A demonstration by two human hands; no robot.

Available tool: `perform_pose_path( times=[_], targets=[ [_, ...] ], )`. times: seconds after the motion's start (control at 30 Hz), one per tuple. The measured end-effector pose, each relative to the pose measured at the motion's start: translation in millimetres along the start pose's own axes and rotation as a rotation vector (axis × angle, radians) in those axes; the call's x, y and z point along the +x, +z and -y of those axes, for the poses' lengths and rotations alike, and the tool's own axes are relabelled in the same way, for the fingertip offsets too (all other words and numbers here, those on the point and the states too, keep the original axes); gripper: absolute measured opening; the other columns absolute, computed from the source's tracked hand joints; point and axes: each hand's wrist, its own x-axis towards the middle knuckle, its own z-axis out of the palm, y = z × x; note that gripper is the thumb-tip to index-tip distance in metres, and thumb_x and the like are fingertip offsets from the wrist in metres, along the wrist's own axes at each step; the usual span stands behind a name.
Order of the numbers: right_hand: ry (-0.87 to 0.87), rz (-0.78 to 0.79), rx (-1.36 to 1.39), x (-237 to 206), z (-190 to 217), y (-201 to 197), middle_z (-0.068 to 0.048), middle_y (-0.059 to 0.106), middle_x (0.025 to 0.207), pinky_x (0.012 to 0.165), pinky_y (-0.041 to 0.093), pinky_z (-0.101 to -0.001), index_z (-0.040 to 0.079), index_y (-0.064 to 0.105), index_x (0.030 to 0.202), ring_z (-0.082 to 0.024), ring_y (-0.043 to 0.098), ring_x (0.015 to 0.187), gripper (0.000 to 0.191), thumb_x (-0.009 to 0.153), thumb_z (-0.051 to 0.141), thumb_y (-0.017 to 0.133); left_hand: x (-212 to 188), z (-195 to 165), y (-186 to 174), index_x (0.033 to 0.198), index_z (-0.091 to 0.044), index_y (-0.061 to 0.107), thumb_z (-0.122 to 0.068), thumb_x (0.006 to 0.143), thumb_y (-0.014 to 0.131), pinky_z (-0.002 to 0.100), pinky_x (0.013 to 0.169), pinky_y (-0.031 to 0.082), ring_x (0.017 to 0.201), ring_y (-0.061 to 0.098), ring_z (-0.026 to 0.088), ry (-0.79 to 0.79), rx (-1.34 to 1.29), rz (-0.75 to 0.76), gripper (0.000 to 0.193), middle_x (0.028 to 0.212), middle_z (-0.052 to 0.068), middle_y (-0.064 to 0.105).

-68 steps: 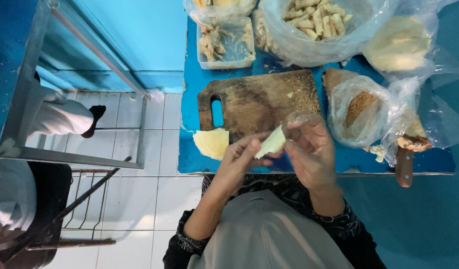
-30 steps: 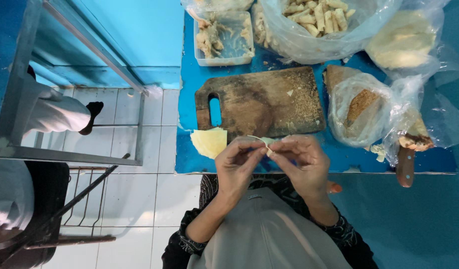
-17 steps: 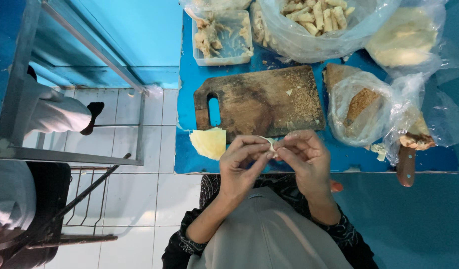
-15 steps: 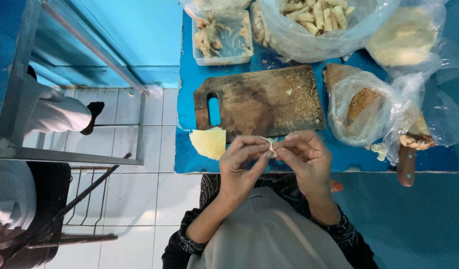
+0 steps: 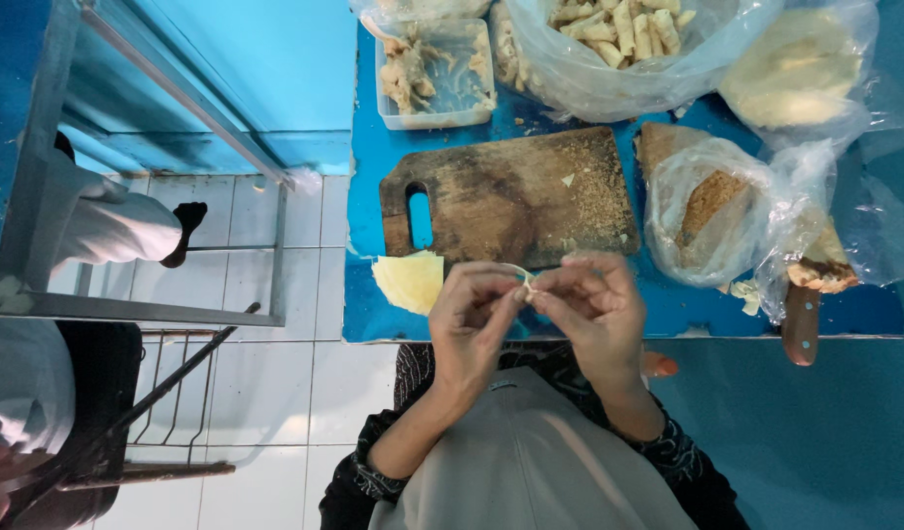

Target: The person folds thin square dough pieces on a wooden cutting board, pressing the folds closed by hand and setting finished folded pieces aside. At one point they cut a dough piece with a knife, and they reach into plastic bags of dough and filling around the board as they work.

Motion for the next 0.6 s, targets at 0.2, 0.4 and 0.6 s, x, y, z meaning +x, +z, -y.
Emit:
perform_pose_path(
  times=[0.2, 0.4, 0.6],
  targets=[
    [0.014, 0.016, 0.080, 3.6, 2.2, -1.3, -0.017, 0.071, 0.112, 0.094, 0.060, -0.0313, 0.006, 0.044, 0.137, -0.019, 0.071, 0.107, 0.054, 0.093, -0.013, 0.068, -0.1, -10.2, 1.9, 0.105, 0.004, 0.071, 0.005, 0.091, 0.075, 0.026, 0.091, 0.060, 0.105, 0.069, 0.014, 0.298, 0.413, 0.021, 0.014, 0.118, 0.008, 0.064],
    [-0.054, 0.036, 0.057, 1.2, 2.0, -0.4, -0.013, 0.055, 0.126, 0.092, 0.062, -0.0332, 0.006, 0.043, 0.137, -0.020, 0.070, 0.107, 0.059, 0.089, -0.015, 0.071, 0.1, -7.4, 0.7, 0.103, 0.004, 0.072, 0.003, 0.093, 0.073, 0.028, 0.085, 0.062, 0.102, 0.071, 0.013, 0.234, 0.420, 0.005, 0.011, 0.114, 0.009, 0.068],
    [-0.006, 0.005, 0.150, 3.3, 4.6, -4.3, -0.012, 0.054, 0.124, 0.082, 0.064, -0.0351, 0.003, 0.046, 0.133, -0.023, 0.072, 0.098, 0.054, 0.089, -0.017, 0.071, 3.1, 15.6, -8.4, 0.100, 0.004, 0.075, 0.002, 0.094, 0.073, 0.022, 0.077, 0.051, 0.092, 0.062, 0.008, -0.084, 0.058, 0.018, 0.007, 0.115, 0.009, 0.067]
  ],
)
